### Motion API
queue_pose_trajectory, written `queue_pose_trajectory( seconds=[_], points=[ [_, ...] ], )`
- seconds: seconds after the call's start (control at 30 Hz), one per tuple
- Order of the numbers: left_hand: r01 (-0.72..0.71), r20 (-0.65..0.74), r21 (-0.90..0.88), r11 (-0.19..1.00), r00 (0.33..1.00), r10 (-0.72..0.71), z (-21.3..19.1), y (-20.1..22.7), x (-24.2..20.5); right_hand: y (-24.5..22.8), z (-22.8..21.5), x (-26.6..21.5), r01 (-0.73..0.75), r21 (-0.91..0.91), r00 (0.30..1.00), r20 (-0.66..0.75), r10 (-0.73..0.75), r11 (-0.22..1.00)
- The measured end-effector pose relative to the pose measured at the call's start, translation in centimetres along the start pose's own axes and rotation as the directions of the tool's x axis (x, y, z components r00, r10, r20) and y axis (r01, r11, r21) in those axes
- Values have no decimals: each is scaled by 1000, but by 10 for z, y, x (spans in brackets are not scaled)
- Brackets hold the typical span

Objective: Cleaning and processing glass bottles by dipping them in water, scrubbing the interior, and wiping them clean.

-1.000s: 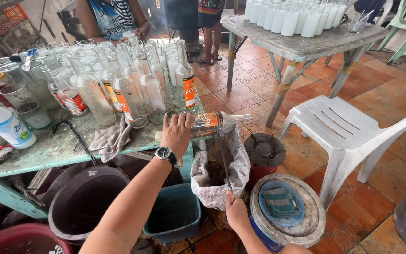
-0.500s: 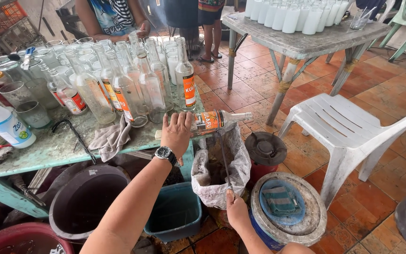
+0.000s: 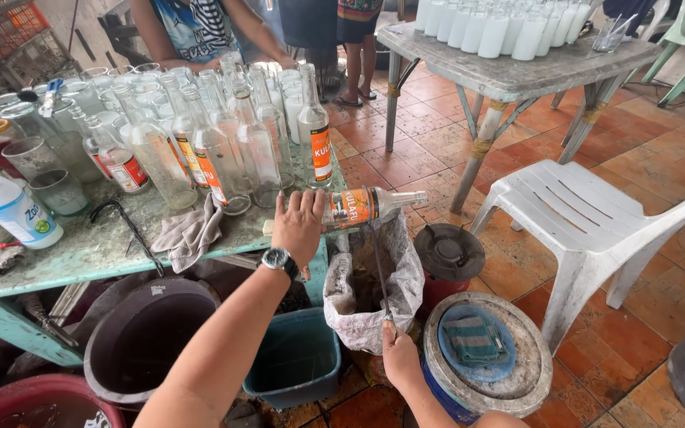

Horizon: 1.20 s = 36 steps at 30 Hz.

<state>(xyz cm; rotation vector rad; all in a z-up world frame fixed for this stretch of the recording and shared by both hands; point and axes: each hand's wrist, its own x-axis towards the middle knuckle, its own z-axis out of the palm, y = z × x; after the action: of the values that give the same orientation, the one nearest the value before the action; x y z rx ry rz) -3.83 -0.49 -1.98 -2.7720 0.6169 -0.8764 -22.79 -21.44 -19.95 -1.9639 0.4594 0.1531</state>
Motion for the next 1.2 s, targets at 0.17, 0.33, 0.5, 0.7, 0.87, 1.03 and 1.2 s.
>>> queue_pose_trajectory(
  seconds=[0.17, 0.33, 0.5, 0.7, 0.87, 1.03, 1.2],
  points=[
    [-13, 146, -157, 987, 989, 36, 7, -13, 17, 1, -1, -1, 20, -9, 1000, -6, -21, 1000],
    [38, 474, -248, 968, 876, 87, 1, -24, 38, 2, 0, 3, 20, -32, 1000, -16, -21, 999],
    [8, 84, -133, 991, 996, 3, 4, -8, 11, 0, 0, -1, 33, -21, 999, -14, -33, 999],
    [3, 113, -142, 990, 993, 13, 6, -6, 12, -1, 0, -2, 32, -19, 999, -10, -32, 999],
    [34, 393, -231, 972, 917, 61, 5, -20, 35, -3, -2, -2, 30, -7, 1000, -8, -30, 1000],
    [41, 242, -153, 987, 970, -3, -2, -7, 12, 4, 1, 2, 39, -24, 999, -10, -39, 999],
    [-15, 70, 9, 1000, 997, 15, 8, -4, 4, 8, 3, 5, 37, -21, 999, -12, -38, 999]
  ],
)
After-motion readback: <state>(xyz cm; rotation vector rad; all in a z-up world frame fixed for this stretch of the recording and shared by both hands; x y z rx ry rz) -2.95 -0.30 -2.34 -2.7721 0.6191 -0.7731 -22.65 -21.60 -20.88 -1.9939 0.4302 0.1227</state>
